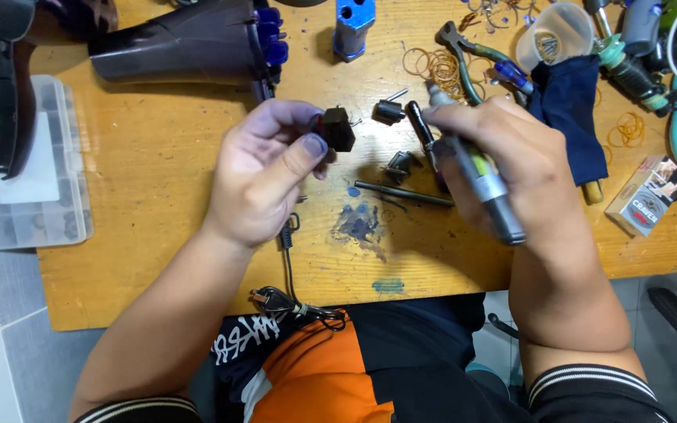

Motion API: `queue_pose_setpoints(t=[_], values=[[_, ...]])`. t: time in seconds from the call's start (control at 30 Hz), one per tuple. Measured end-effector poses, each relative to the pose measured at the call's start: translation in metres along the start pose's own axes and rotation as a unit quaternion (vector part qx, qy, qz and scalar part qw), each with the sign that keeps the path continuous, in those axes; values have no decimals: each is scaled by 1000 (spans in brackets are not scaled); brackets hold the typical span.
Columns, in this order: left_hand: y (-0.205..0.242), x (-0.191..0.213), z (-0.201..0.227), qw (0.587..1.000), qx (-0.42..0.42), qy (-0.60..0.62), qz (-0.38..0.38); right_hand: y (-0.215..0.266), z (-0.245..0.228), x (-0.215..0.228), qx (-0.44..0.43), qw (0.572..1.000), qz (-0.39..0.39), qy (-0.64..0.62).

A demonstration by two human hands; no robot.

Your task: Repairing a hair dryer by disassembling, marking components, and reassembling the internal parts and casing.

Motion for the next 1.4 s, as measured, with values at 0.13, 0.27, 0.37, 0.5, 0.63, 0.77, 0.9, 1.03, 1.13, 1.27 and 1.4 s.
queue_pose_setpoints(t=[0.13, 0.27, 0.37, 0.5, 0.63, 0.77, 0.9, 1.03, 1.13, 1.27, 1.4], values=[[1, 1, -17, 975, 89, 204, 27, -6, 9, -15, 13, 999, -29, 42], [2, 3, -20, 959, 131, 249, 28, -7, 32, -34, -16, 998, -44, 49], [3, 4, -23, 946, 155, 286, 17, -13, 34, -43, -39, 992, -62, 99], [-1, 2, -21, 952, 138, 275, -3, -13, 39, -41, -62, 983, -109, 131], [-13, 0, -6, 974, 56, 216, -46, -10, 46, -33, -90, 969, -147, 176], [-24, 5, 32, 996, -22, -78, -22, 2, 77, -37, -124, 946, -178, 240], [-23, -10, 58, 963, -34, -261, -53, 5, 81, -39, -135, 936, -178, 274], [-14, -21, 60, 944, 0, -324, -61, -3, 38, -23, -36, 980, -31, 193], [-6, -28, 50, 954, 44, -295, -27, 3, 29, -37, 96, 994, 18, 45], [11, -37, 38, 958, 76, -275, -4, 12, 13, -55, 150, 987, 45, -33], [24, -50, 46, 926, 29, -376, -15, 15, 4, -58, 171, 980, 44, -94]])
Point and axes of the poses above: each hand's wrist, its own y-axis away from the middle knuckle, its own x-axis out of the back of the hand, z = x × y, the point moved 6 cm from there along -y, towards the middle knuckle, and after that the axes turned 11 degrees about -x, right-handed, at the moved point
